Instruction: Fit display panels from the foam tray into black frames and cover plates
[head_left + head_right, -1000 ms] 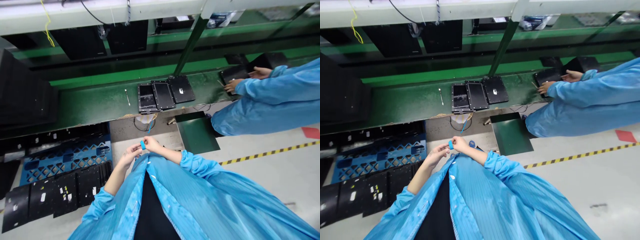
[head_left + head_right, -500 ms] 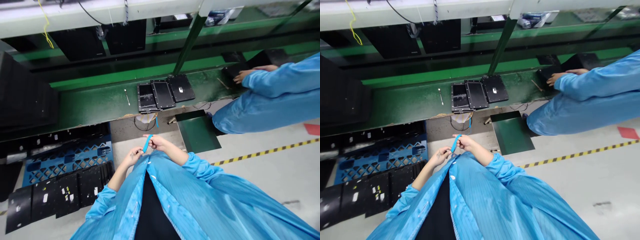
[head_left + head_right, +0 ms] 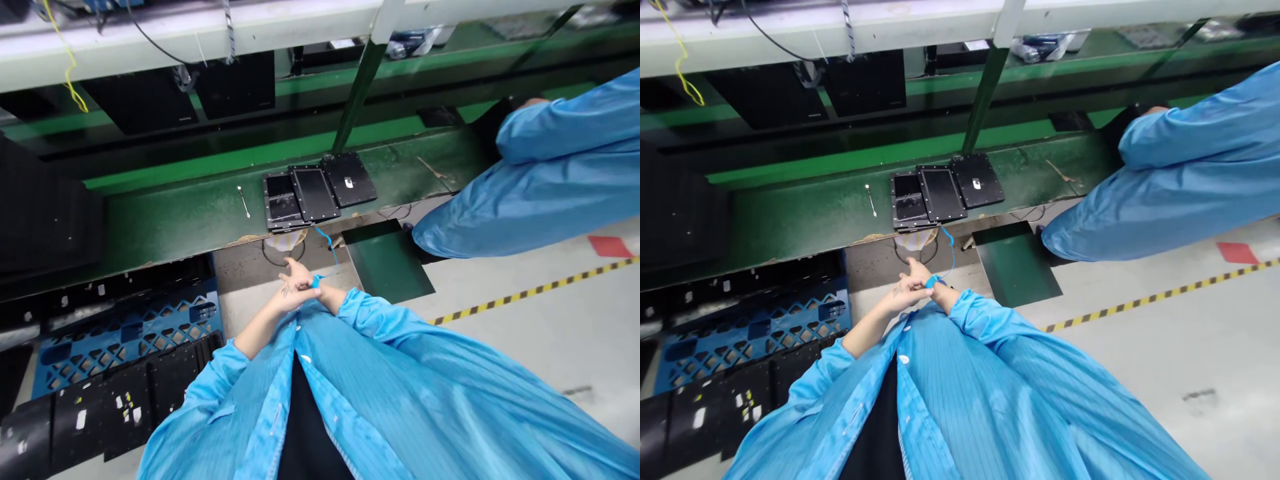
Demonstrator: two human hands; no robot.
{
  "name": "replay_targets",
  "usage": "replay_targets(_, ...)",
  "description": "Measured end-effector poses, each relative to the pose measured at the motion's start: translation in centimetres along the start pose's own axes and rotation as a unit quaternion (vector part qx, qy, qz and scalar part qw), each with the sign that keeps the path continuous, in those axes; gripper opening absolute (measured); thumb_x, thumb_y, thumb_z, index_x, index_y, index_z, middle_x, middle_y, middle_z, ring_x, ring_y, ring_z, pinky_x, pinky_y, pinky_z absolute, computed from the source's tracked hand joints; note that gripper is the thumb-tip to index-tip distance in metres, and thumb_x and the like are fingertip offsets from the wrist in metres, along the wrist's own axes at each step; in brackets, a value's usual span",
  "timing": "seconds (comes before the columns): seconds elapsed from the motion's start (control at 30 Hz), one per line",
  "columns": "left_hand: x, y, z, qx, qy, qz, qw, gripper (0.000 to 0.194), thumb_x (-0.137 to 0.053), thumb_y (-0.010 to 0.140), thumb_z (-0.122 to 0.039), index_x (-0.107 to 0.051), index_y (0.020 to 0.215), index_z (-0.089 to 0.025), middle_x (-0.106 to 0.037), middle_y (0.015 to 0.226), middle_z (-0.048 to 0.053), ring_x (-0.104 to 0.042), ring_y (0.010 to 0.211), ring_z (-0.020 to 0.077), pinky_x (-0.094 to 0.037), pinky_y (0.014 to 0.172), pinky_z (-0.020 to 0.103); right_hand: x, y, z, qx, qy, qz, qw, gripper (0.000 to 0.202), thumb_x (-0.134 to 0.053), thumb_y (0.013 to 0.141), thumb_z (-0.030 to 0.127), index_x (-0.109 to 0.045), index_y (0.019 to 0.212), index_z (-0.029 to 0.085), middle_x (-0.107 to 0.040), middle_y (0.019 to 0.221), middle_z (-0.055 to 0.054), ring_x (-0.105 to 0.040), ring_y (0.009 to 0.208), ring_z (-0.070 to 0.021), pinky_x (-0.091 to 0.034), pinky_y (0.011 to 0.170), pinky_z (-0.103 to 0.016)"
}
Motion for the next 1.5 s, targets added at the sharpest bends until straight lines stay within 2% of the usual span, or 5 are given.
replay_targets(0.27, 4.2, 4.5, 10.5, 0.178, 0.042, -0.163, 0.97, 0.045, -0.063, 0.087, -0.061, -0.059, 0.077, -0.018, -0.061, 0.068, 0.004, -0.059, 0.062, 0.015, -0.045, 0.059, 0.025, 7.0, 6.4, 8.8, 0.036, 0.262, -0.104, 0.959, 0.045, -0.04, 0.101, 0.062, -0.057, 0.091, 0.022, -0.064, 0.08, -0.005, -0.064, 0.073, -0.0185, -0.055, 0.066, -0.03)
replay_targets(0.47, 9.2, 0.0, 12.8, 0.27, 0.098, -0.332, 0.898, 0.03, -0.075, 0.078, -0.031, -0.052, 0.062, -0.021, -0.059, 0.058, 0.002, -0.064, 0.062, 0.0197, -0.051, 0.061, 0.029, 13.9, 6.0, 11.2, 0.191, -0.03, -0.148, 0.97, 0.061, -0.076, 0.068, 0.077, -0.063, 0.085, 0.02, -0.064, 0.067, 0.001, -0.061, 0.062, -0.018, -0.051, 0.059, -0.029)
replay_targets(0.8, 24.3, -8.2, 6.6, 0.304, 0.156, -0.587, 0.734, 0.005, -0.071, 0.079, -0.022, -0.066, 0.078, -0.02, -0.072, 0.079, 0.006, -0.071, 0.085, 0.0244, -0.055, 0.086, 0.034, 8.8, 5.8, 4.1, 0.022, -0.183, 0.253, 0.95, 0.082, -0.073, 0.054, 0.095, -0.071, 0.087, 0.02, -0.071, 0.072, -0.009, -0.068, 0.067, -0.0271, -0.057, 0.064, -0.039)
replay_targets(1.3, 58.8, -29.2, -13.1, 0.369, 0.369, -0.73, 0.441, 0.073, -0.081, 0.077, -0.052, -0.06, 0.132, -0.009, -0.055, 0.149, 0.019, -0.045, 0.141, 0.0467, -0.036, 0.116, 0.065, 2.1, 10.4, 3.7, -0.011, -0.156, 0.1, 0.983, 0.084, -0.075, 0.047, 0.096, -0.069, 0.086, 0.021, -0.071, 0.071, -0.009, -0.066, 0.062, -0.0245, -0.053, 0.058, -0.036)
replay_targets(1.5, 51.5, -15.7, -13.1, 0.227, 0.565, -0.598, 0.521, 0.031, -0.068, 0.078, -0.047, -0.069, 0.093, -0.02, -0.069, 0.109, 0.018, -0.059, 0.115, 0.0408, -0.045, 0.102, 0.059, 6.7, 10.6, 5.7, 0.086, -0.14, -0.125, 0.978, 0.078, -0.07, 0.061, 0.093, -0.068, 0.086, 0.019, -0.071, 0.072, -0.01, -0.065, 0.061, -0.0237, -0.055, 0.059, -0.037)
Point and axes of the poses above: each hand's wrist, its own y-axis towards the middle knuckle, its own x-axis out of the back of the hand, z = x × y, the point moved 6 cm from there along y, towards the middle knuckle
